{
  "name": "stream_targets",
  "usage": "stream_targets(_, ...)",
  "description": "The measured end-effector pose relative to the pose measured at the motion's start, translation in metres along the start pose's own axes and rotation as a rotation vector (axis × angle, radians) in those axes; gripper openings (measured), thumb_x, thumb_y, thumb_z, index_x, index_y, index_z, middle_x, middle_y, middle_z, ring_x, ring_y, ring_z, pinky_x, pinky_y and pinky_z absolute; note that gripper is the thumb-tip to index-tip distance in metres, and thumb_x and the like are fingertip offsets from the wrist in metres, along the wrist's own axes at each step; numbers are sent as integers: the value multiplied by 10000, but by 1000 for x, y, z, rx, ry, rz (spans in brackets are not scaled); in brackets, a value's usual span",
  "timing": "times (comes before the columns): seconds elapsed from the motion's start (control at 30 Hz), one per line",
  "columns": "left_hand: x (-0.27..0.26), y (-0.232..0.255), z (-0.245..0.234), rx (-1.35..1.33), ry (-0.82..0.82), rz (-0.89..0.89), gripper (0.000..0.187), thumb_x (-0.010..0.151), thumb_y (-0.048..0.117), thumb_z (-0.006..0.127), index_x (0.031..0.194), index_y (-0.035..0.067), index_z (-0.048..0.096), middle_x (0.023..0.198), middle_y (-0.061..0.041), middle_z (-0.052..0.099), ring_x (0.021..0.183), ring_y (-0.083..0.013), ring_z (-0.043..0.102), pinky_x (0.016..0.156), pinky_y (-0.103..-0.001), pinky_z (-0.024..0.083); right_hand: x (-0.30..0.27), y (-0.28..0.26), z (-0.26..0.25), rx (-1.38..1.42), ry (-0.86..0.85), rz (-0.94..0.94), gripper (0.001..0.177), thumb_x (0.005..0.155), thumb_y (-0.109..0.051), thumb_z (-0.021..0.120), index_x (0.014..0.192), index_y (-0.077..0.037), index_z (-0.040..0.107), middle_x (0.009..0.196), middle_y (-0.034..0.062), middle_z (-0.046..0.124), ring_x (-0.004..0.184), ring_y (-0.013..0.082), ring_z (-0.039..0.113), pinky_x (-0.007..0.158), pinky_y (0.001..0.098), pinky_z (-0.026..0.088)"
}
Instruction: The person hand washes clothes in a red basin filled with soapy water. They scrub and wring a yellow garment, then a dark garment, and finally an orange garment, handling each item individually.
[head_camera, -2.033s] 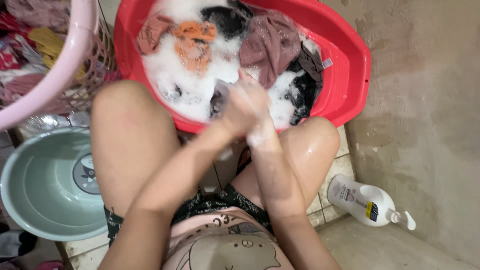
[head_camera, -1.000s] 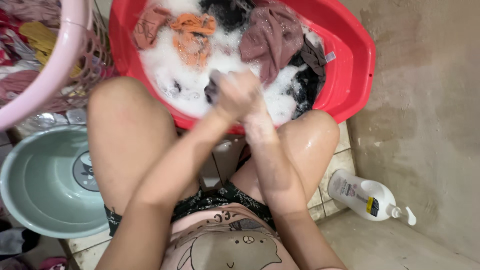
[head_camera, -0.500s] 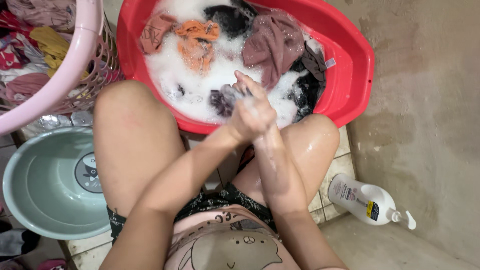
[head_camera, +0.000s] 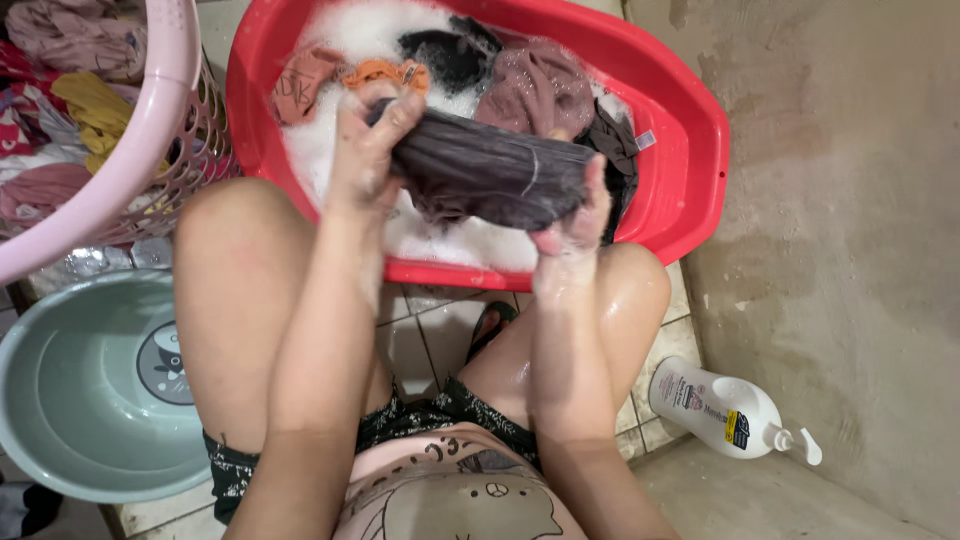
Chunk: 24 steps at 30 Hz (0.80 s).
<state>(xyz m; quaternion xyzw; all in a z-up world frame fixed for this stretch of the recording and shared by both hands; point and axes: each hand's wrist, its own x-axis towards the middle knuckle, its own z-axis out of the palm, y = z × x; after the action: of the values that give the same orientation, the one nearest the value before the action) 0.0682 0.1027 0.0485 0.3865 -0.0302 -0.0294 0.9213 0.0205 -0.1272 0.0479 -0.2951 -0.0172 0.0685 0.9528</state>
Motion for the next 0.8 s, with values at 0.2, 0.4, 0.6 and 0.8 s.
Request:
stream_targets(0.2,-68,-74,71,1275,-308,802,318,812,220,866,647,128,609,653,-64,606,720,-335,588,807,-471,514,-28,62,11,-171,347,127,381,973,-377,621,1302,-187,632,1154,42,714,974,170,668,617,284,481)
stream_targets(0.4,-9,-79,13,1169,24,721,133,821,14,707,739,79,624,703,-108,600,660,-308,637,617,-460,517,-5,101,-84,29,91,309,216,1110,-264,556,1098,-71,652,898,65,669,712,182,634,585,334,505)
stream_targets(0.6,-55,-112,38,1543,-192,1064,89,680,116,669,681,106,581,570,-64,511,471,-270,551,449,-487,422,11,99,-89,122,-7,355,287,1133,-205,515,914,-98,666,741,30,638,616,169,601,565,329,497)
stream_targets(0.8,-20,-87,16,1320,-130,843,106,737,159,665,738,97,580,682,-115,576,560,-335,579,488,-521,469,-3,85,-27,-77,199,155,234,1054,-232,561,905,-117,701,710,11,653,572,154,582,489,301,461)
